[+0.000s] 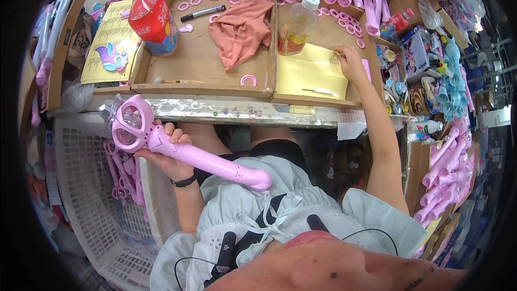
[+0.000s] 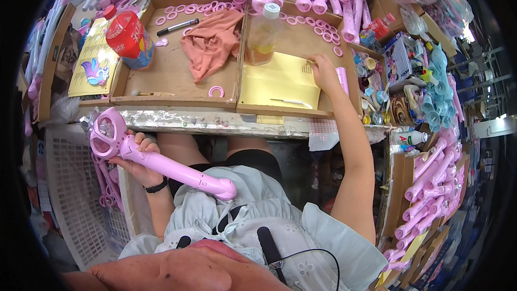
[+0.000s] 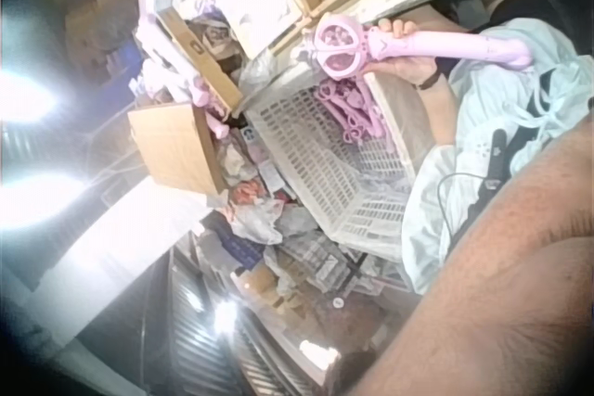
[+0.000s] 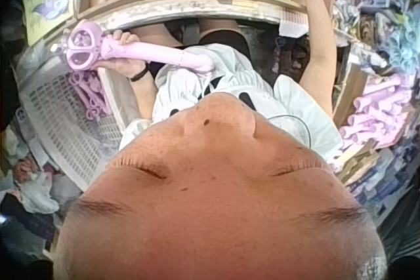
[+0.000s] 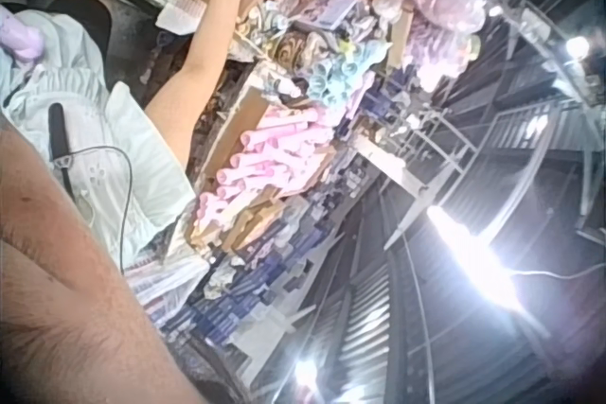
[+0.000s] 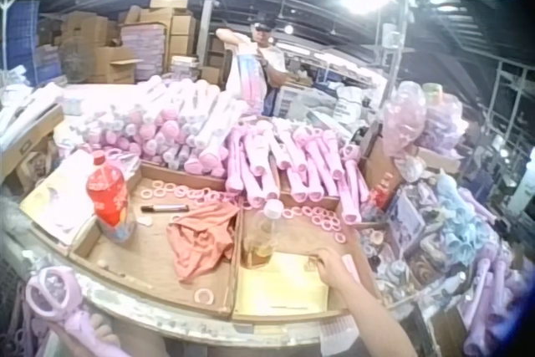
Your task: The person assembles pink bubble maker wands by inserting a small white stick into the top of each wand, wiping the wand with a cloth, and placing it into a white basket. The person repeats this process for several wands.
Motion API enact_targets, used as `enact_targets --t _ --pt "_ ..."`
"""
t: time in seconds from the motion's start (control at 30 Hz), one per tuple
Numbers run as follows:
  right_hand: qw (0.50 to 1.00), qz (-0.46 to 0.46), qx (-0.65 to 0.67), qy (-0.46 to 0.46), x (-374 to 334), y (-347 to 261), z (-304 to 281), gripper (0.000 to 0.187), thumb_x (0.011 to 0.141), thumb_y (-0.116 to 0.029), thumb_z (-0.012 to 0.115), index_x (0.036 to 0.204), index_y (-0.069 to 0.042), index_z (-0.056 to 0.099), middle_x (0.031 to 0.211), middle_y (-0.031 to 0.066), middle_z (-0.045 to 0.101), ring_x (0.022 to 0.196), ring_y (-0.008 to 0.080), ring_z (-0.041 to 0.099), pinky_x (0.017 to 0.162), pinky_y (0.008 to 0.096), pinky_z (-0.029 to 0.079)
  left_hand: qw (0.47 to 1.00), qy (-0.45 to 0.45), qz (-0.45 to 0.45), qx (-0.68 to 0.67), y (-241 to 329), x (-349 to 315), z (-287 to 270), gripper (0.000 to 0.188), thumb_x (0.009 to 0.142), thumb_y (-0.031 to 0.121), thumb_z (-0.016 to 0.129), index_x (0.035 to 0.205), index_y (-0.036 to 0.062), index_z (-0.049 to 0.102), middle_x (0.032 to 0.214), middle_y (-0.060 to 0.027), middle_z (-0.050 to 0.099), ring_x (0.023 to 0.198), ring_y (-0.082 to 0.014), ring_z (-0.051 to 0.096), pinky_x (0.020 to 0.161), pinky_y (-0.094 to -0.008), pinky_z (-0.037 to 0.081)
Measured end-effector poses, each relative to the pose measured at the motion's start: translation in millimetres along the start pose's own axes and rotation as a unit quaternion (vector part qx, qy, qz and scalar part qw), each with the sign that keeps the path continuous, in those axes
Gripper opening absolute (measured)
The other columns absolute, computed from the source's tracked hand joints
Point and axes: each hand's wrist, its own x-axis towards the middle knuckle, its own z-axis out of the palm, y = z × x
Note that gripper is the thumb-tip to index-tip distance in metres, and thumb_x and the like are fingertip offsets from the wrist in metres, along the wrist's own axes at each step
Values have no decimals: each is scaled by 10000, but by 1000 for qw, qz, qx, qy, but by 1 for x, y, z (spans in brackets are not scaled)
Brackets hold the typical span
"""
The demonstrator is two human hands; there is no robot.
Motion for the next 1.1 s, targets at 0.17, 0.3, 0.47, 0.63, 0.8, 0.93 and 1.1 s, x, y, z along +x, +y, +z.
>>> enact_targets --t 0.17,0.3,0.47,0.63,0.8,0.93,1.1 --pt "1000 -8 -15 11 3 2 0 160 822 -5 531 957 -6 618 998 167 583 947 327 566 830 359 459 1000 -4 -7 -15 -2 0 -1 808 724 611 625 1238 25 414 925 -63 469 757 -151 443 711 -292 402" --pt "1000 14 8 13 6 5 1 131 819 -18 541 913 8 628 990 175 574 926 313 582 799 346 489 1000 -8 -10 -11 -2 1 -1 805 728 608 624 1238 22 412 929 -65 470 765 -154 446 717 -296 404" --pt "995 54 86 18 10 13 4 119 808 -52 574 880 23 633 979 166 563 883 277 600 758 329 523 1000 -15 -16 -21 -3 1 1 800 732 602 626 1239 21 411 931 -67 474 773 -157 450 723 -299 407" --pt "996 62 59 -18 13 26 4 152 844 -81 581 928 41 614 950 116 584 867 203 604 766 277 501 1000 -16 -20 -12 -3 1 2 787 739 593 628 1234 21 411 930 -69 475 775 -159 454 728 -302 410" --pt "977 148 157 -6 19 36 8 144 850 -79 551 935 11 625 930 164 578 878 265 585 741 331 494 1000 -7 -18 -8 -4 0 2 788 739 597 625 1233 21 412 928 -69 474 769 -157 450 718 -300 408" --pt "993 87 81 -18 19 34 8 189 863 -63 522 1014 -13 625 965 166 573 923 274 571 776 344 483 1000 -6 -16 -2 -4 0 2 792 738 601 623 1233 19 412 928 -71 471 764 -155 444 707 -295 403" --pt "999 3 -19 -43 15 22 10 242 863 -69 519 1074 -75 636 1057 158 548 991 286 543 857 348 453 1000 -2 -14 1 -4 0 2 796 736 604 622 1231 17 411 930 -71 465 763 -154 441 704 -294 402"
